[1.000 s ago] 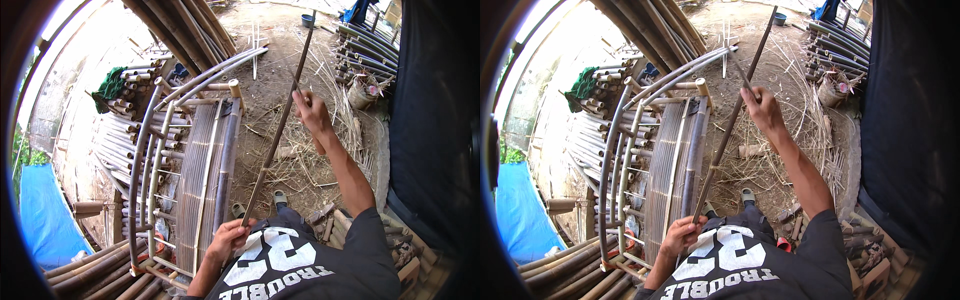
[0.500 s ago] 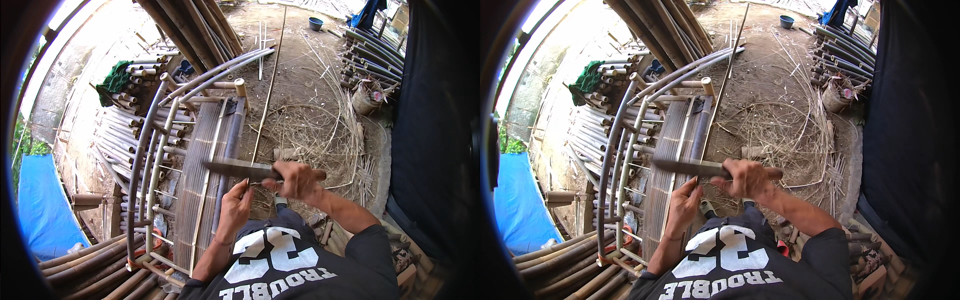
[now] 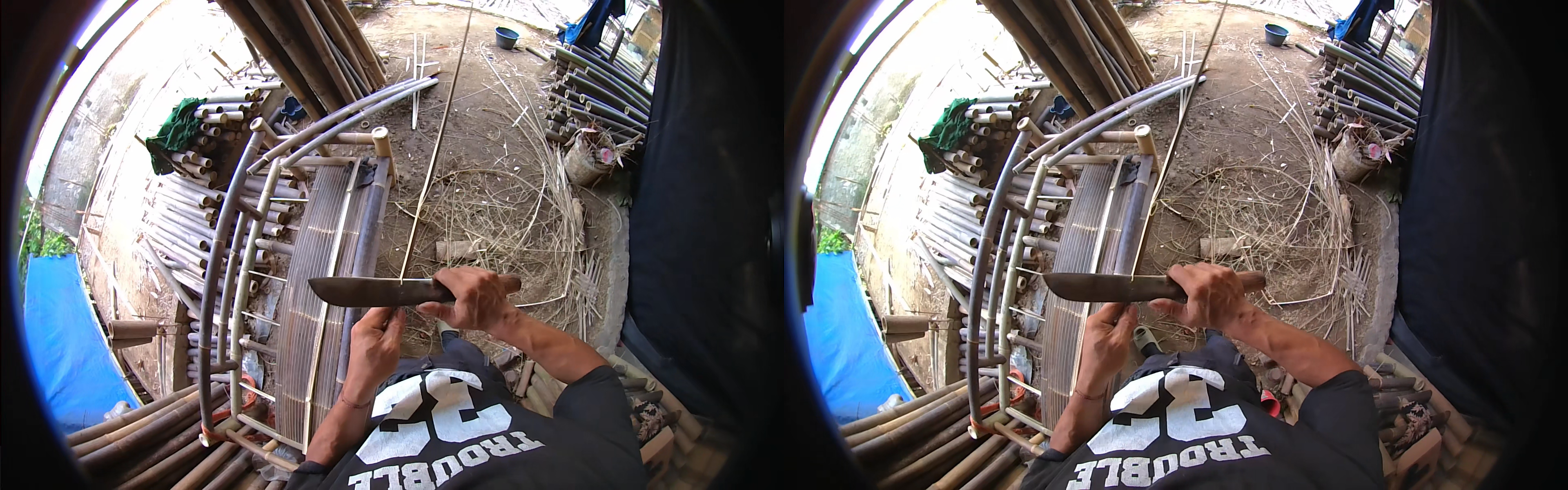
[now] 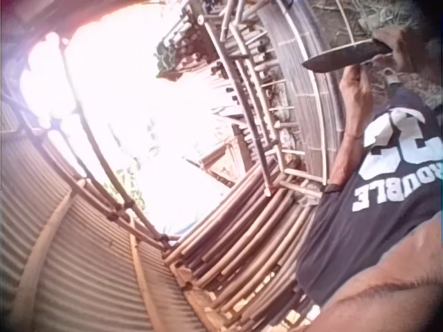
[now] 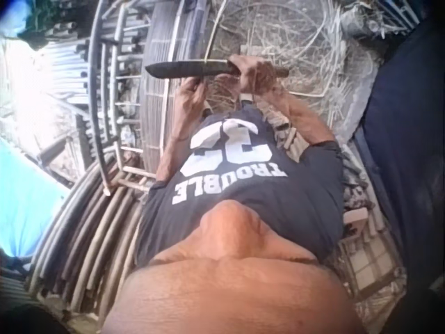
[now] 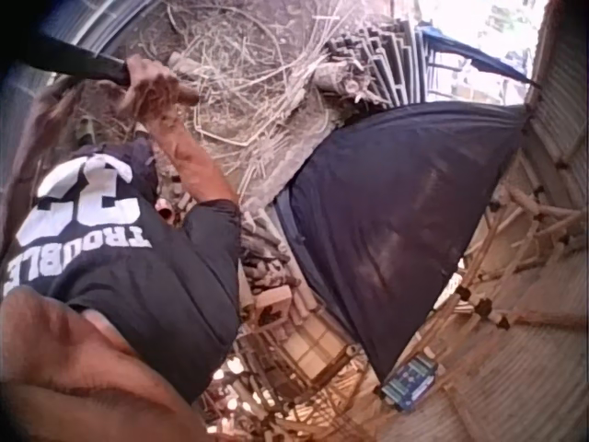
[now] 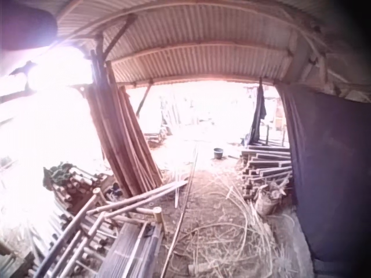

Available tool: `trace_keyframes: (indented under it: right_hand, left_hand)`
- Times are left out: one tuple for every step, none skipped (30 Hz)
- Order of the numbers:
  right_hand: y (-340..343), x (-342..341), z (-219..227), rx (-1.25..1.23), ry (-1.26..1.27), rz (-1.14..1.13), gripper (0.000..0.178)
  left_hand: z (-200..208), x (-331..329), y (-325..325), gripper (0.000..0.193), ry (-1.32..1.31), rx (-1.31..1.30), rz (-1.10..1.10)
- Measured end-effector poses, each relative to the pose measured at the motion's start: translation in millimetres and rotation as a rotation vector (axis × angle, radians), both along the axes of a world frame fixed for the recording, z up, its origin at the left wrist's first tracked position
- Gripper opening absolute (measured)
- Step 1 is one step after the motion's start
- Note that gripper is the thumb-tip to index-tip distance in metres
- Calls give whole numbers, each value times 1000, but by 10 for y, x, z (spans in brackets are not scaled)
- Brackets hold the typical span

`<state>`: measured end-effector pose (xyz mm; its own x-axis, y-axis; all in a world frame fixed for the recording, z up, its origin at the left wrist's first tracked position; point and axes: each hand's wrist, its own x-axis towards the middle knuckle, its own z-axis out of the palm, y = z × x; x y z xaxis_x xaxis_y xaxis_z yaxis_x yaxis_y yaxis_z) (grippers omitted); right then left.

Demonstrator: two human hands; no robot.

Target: The person uses a large knife to split long bamboo poles into thin strips. They repeatedly strike the knife against the bamboo to separate the layers and then place the finished strips onto a nearby rack.

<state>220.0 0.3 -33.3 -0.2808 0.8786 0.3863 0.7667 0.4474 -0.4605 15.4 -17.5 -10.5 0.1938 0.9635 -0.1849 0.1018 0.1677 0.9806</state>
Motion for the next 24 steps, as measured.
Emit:
trace_keyframes:
  right_hand:
    - [2,13,-26,-54,-48,1,60]
    - [0,-1,-43,-10,-45,4,60]
    - [-22,3,-69,28,-46,4,59]
    - [-34,12,-96,66,-47,4,59]
    - [-11,57,-135,-30,-30,-67,58]
    - [35,149,-183,-128,-11,-141,58]
    - [97,257,-194,-221,9,-211,57]
    - [165,433,-173,-43,-135,-250,56]
    - [136,414,-107,-96,-66,-249,56]
    - [110,363,-44,-149,3,-248,56]
    - [41,277,-128,-192,14,-196,57]
    - [-13,220,-191,-225,11,-135,58]
    - [-72,70,-167,-104,13,-59,61]
    - [-81,64,-189,-18,-32,-26,60]
    - [-13,95,-211,84,-80,4,60]
    - [36,156,-228,176,-135,34,60]
    - [246,334,-330,144,73,-69,60]
    - [302,466,-134,-242,-13,-296,60]
    - [297,552,-141,-242,-24,-305,60]
    - [304,607,-151,-243,-34,-314,61]
    - [293,566,-158,-87,-62,-257,61]
    - [223,449,-197,59,-87,-204,61]
    - [180,385,-228,204,-111,-149,61]
    - [261,478,-228,27,-68,-234,60]
  left_hand:
    - [10,-28,16,22,39,-40,-25]
    - [7,-55,15,23,47,-45,-37]
    - [-24,-64,-6,25,51,-55,-53]
    - [-46,-77,-32,27,56,-66,-69]
    - [-39,-100,-62,26,78,-102,-81]
    - [-23,-127,-99,26,101,-139,-97]
    - [-16,-152,-136,26,125,-172,-109]
    - [-77,-161,-170,27,76,-160,-97]
    - [-177,-159,-202,28,25,-152,-93]
    - [-241,-163,-247,28,-26,-143,-89]
    - [-261,-226,-293,29,-15,-178,-86]
    - [-288,-152,-265,30,-26,-164,-93]
    - [-302,-157,-247,31,-12,-165,-102]
    - [-306,-162,-230,32,2,-165,-112]
    - [-136,-123,-216,33,57,-213,-101]
    - [-108,-131,-246,33,81,-175,-121]
    - [-99,-149,-290,33,105,-137,-141]
    - [-102,-168,-343,34,125,-107,-143]
    - [-27,-136,-346,33,141,-50,-165]
    - [-61,-129,-344,34,133,-49,-162]
    - [-115,-146,-350,34,131,-48,-157]
    - [-152,-180,-366,34,132,-55,-157]
    - [-157,-201,-370,33,149,-48,-166]
    - [-133,-236,-385,32,193,-11,-196]
